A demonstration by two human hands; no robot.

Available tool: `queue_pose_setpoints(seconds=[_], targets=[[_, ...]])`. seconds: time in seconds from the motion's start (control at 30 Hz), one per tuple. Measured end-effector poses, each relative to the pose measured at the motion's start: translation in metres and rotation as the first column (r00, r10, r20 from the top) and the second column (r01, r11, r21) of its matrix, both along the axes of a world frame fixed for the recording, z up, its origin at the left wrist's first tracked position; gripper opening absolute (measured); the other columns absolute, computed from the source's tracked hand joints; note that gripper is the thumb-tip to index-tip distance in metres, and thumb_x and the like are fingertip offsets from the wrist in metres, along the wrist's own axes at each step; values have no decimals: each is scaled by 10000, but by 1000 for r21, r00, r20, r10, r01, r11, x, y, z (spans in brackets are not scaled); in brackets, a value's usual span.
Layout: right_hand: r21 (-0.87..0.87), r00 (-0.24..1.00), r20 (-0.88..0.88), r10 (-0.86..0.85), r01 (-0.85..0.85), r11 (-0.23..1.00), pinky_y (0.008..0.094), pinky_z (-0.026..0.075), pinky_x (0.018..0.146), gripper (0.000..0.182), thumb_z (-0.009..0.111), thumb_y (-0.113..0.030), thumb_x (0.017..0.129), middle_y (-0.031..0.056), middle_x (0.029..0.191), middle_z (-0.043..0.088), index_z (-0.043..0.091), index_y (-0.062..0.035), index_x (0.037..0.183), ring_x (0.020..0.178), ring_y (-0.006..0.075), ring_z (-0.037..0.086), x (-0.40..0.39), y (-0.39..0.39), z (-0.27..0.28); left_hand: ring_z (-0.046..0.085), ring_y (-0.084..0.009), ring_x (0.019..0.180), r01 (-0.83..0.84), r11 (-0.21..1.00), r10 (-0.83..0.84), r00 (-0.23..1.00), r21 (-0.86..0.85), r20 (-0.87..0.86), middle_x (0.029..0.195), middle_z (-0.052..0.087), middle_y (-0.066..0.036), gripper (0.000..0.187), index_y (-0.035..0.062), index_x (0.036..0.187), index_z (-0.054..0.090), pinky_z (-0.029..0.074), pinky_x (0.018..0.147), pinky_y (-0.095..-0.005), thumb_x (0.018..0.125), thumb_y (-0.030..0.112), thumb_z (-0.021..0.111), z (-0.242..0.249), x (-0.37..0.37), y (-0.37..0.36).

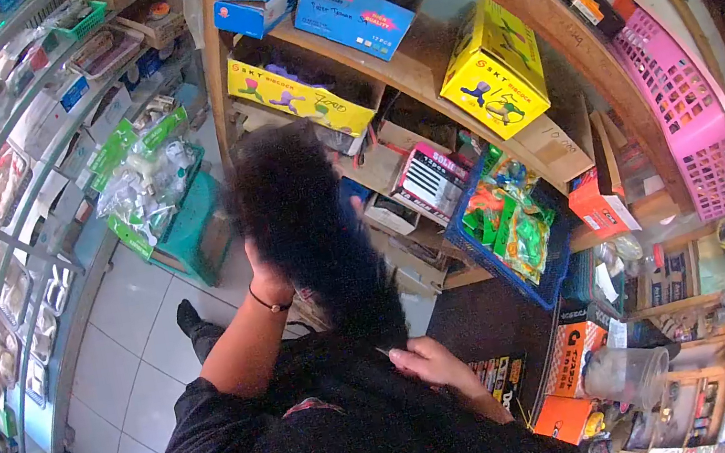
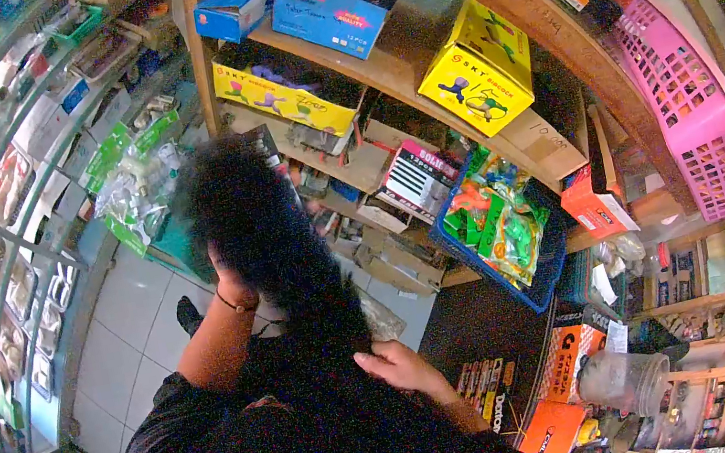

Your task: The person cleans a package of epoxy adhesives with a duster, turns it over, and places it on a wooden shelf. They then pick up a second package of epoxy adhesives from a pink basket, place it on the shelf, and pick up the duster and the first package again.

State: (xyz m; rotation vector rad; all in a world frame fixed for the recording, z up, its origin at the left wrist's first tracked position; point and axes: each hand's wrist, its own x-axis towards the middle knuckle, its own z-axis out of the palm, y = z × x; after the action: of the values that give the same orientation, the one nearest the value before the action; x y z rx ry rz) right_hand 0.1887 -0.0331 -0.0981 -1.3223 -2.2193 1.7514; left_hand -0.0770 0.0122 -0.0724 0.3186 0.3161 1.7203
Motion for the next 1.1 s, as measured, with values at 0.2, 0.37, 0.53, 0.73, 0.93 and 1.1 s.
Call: queue_pose_setpoints(seconds=[0.2,0.37,0.53,0.73,0.93,1.1], targets=[[-239,978,-150,-148,109,965,271,342,451,412,472,-322,891,-7,523,453,470,-55,576,496,82,418,2,0,-5,606,-265,799,24,995,-49,966,101,252,934,599,-115,594,62,1171,450,505,725,-393,841,548,358,-24,-6,-8],[-101,996,-66,-54,47,994,270,337,454,423,459,-345,893,-12,518,447,477,-50,589,485,91,405,7,-1,-12,614,-210,756,186,983,-185,983,9,-17,903,605,-101,596,50,1137,478,518,698,-348,858,553,324,-26,-5,0],[-105,1000,7,-24,24,994,270,345,463,431,464,-359,887,-11,518,447,482,-41,597,481,99,409,-4,-3,7,611,-279,792,141,983,-168,954,120,247,1029,577,-158,556,69,1190,444,516,658,-419,862,508,353,-32,0,2],[-377,959,-131,-250,185,908,271,360,471,442,492,-392,867,-5,550,466,507,-23,623,515,99,429,4,-3,-15,604,-207,811,-112,980,117,993,-163,17,1002,585,-107,572,63,1165,471,497,732,-365,863,534,347,-21,-3,-11],[-109,996,38,-85,88,990,226,378,483,378,488,-344,875,5,577,505,555,-27,680,531,77,466,7,-8,-11,590,-243,873,-20,1000,21,997,-19,79,1119,528,-127,562,58,1209,442,471,797,-384,878,501,341,-26,-1,-1],[-177,995,-60,-81,69,982,266,368,478,413,493,-368,870,8,552,482,525,-21,649,525,95,447,13,-8,-28,596,-234,844,59,976,-125,942,211,312,1013,580,-100,599,50,1183,445,489,760,-381,857,542,343,-48,-12,-6]])
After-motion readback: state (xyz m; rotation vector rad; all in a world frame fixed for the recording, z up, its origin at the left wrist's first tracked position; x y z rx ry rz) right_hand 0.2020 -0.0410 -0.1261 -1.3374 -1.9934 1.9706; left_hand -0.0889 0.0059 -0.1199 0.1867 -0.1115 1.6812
